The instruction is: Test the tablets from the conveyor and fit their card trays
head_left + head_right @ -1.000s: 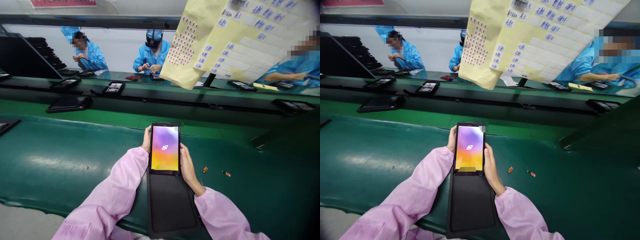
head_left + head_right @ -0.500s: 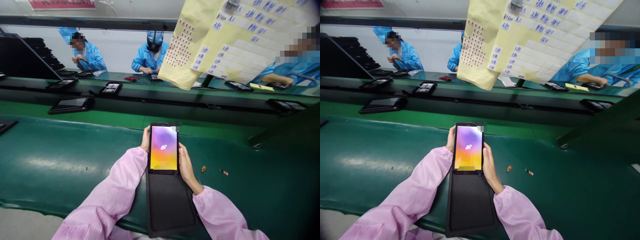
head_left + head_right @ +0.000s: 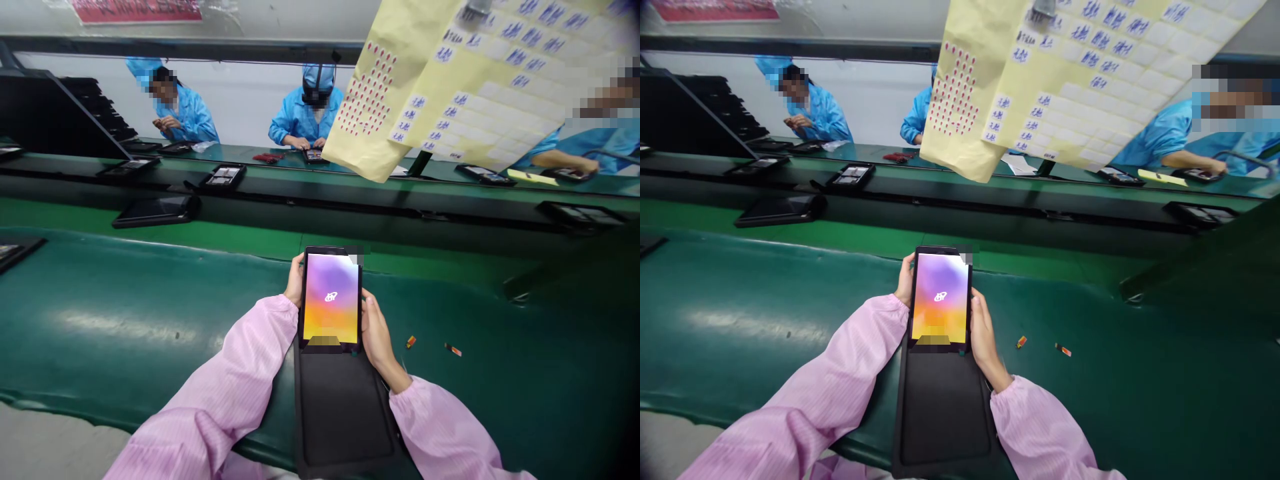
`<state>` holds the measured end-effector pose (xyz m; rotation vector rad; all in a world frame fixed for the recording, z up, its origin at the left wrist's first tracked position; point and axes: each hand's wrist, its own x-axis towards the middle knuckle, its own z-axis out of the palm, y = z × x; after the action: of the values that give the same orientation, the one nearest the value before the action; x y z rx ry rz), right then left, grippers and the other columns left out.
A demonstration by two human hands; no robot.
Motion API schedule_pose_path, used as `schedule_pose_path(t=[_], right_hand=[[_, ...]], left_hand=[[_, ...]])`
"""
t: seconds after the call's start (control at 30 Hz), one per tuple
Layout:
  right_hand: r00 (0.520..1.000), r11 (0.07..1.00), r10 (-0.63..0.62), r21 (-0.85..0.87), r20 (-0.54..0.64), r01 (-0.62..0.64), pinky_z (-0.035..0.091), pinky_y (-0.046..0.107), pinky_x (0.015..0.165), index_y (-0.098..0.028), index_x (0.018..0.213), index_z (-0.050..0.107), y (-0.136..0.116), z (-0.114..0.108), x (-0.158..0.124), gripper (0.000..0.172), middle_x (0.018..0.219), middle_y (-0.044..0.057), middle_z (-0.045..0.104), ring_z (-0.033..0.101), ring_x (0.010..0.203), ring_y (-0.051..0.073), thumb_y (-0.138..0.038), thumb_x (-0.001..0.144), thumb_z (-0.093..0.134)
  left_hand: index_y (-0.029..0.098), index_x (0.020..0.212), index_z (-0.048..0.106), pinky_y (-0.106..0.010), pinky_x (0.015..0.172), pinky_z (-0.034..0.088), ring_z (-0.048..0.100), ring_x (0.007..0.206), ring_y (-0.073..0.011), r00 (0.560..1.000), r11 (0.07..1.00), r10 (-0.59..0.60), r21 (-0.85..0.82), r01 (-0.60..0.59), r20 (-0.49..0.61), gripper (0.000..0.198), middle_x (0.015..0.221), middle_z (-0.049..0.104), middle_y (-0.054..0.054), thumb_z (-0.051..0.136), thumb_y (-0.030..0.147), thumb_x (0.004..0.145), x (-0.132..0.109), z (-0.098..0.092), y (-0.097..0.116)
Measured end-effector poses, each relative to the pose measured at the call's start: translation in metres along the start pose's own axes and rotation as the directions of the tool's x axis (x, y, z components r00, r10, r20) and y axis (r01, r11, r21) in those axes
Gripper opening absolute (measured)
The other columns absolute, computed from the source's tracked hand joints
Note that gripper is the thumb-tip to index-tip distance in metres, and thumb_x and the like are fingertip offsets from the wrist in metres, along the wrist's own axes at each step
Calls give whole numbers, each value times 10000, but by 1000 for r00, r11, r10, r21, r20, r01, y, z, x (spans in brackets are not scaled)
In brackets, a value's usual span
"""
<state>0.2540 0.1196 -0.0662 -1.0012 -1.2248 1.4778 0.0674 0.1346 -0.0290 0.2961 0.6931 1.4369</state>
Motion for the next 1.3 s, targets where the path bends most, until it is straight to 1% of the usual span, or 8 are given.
schedule_pose_path(t=[0.2, 0.5, 0.87, 1.0, 1.1, 1.17, 1.2, 1.3], right_hand=[[999, 998, 21, 63, 27, -22, 518, 398, 945, -268, 1202, 581, -4, 3, 0, 501, 1196, 50, 678, 629, 1112, 229, -629, 898, 415], [1000, 1000, -1, 11, -3, 1, 512, 387, 926, -243, 1108, 657, 1, -1, 4, 507, 1111, 47, 707, 628, 1069, 237, -646, 845, 499], [1000, 1000, 7, 26, -4, -7, 483, 387, 960, -235, 1079, 650, -1, 1, 1, 447, 1146, 49, 689, 615, 1083, 236, -601, 877, 492], [999, 999, 18, 40, -31, -17, 507, 371, 906, -230, 1018, 658, -1, 0, 0, 433, 1101, 49, 704, 632, 1035, 239, -608, 851, 529], [998, 998, 30, 62, -63, -26, 530, 350, 827, -226, 970, 650, -2, -2, -4, 410, 1019, 44, 713, 649, 945, 229, -601, 840, 552], [995, 996, 38, 83, -93, -31, 537, 332, 783, -226, 956, 638, -2, -3, -5, 390, 977, 34, 709, 648, 902, 217, -590, 836, 565], [994, 995, 42, 93, -105, -32, 540, 325, 765, -225, 955, 632, -2, -4, -6, 385, 968, 31, 706, 647, 891, 213, -586, 834, 572], [987, 990, 75, 127, -140, -57, 544, 315, 741, -221, 951, 632, -1, -6, -4, 404, 947, 29, 700, 646, 872, 210, -597, 803, 608]], left_hand=[[120, 810, 708, -300, 645, 512, 653, 639, -209, 999, 1000, -1, 26, 2, -36, 523, 709, 705, -77, 532, 610, 762, 0, -1, 0], [127, 812, 704, -310, 670, 504, 657, 657, -212, 1000, 1000, -3, 26, 3, -25, 515, 723, 706, -77, 554, 616, 752, 2, -3, -1], [137, 804, 690, -314, 648, 501, 656, 664, -218, 998, 999, -14, 50, 18, -68, 520, 745, 706, -79, 551, 634, 743, 3, -3, -1], [144, 706, 674, -301, 592, 474, 620, 568, -199, 996, 997, -14, 80, 20, -84, 504, 638, 675, -68, 541, 628, 749, 3, -2, -5], [129, 770, 699, -331, 654, 496, 647, 640, -231, 994, 993, 12, 118, 1, -112, 412, 696, 696, -90, 590, 527, 772, 8, -2, 2], [133, 864, 707, -331, 716, 506, 666, 735, -229, 960, 984, 143, 141, -112, -240, 235, 783, 709, -86, 649, 343, 776, 17, -8, 23], [142, 914, 702, -320, 746, 506, 669, 784, -214, 917, 969, 234, 155, -193, -323, 183, 839, 709, -78, 642, 264, 790, 21, -13, 41], [159, 1077, 640, -300, 811, 507, 642, 911, -161, 698, 892, 449, 225, -393, -559, 224, 1050, 666, -70, 519, 240, 907, 30, -40, 113]])
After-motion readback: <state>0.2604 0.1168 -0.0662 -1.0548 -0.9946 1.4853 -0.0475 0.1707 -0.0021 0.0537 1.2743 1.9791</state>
